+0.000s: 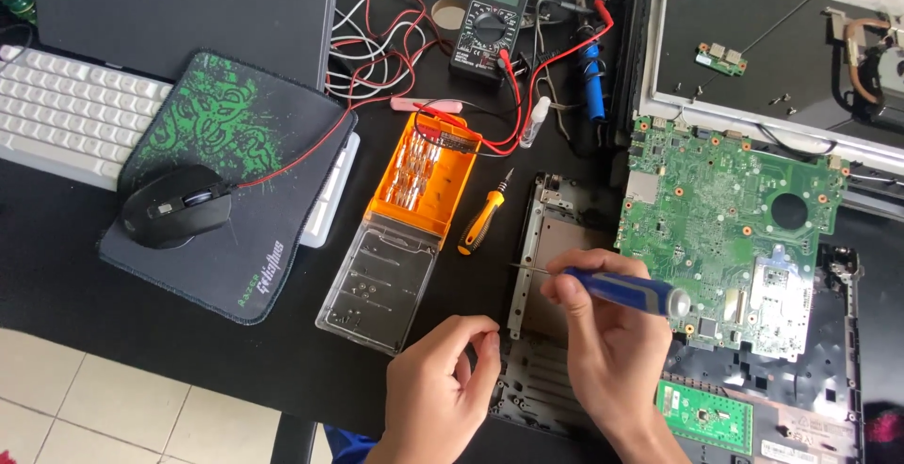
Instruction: The person places a green circuit board onto a disassembled laptop chassis. Using a blue-handled screwdriver, they tighten several screws to secure the board in place. The person then lifts the board to inspect the underside before setting it down again.
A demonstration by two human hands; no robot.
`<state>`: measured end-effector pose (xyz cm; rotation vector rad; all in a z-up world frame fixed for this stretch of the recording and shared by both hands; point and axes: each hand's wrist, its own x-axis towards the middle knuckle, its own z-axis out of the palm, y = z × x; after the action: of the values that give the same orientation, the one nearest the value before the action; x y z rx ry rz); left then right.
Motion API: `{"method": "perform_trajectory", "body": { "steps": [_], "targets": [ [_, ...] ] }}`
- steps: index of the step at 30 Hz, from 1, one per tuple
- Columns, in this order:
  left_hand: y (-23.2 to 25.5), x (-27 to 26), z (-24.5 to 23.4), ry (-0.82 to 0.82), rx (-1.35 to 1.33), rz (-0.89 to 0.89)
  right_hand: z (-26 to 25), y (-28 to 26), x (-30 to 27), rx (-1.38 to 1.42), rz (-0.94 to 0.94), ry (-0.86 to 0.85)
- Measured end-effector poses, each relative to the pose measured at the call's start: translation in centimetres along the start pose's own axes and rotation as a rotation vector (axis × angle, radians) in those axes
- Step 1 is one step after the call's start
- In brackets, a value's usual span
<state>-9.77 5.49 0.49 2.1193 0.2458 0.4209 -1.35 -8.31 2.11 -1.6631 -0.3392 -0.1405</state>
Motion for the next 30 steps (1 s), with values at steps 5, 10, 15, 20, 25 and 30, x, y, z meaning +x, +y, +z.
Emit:
{"method": "perform_trajectory", "body": {
  "steps": [5,10,15,20,25,30],
  "targets": [
    [0.0,0.0,-0.2,-0.018,-0.009,-0.017,0.0,0.2,0.0,-0.009,0.026,0.015],
    [-0.1,0.0,-0.1,-0.011,-0.004,-0.019,0.0,0.0,0.2,-0.034,0.017,0.022],
    [-0.1,-0.1,-0.1,-0.017,-0.017,-0.043,0.1,0.2,0.0,0.003,0.008,0.004],
    [0.0,0.1,-0.3,-0.02,-0.023,-0.018,0.4,-0.8,0.4,-0.012,0.006,0.025],
    [0.5,0.3,-0.3,0.013,-0.148,-0.016,0.3,-1.3,0.5,0.019,0.016,0.052],
    [0.9,0.6,0.0,0.083,-0.411,-0.168,0.2,-1.4,0.4,0.055,0.072,0.059]
  ]
}}
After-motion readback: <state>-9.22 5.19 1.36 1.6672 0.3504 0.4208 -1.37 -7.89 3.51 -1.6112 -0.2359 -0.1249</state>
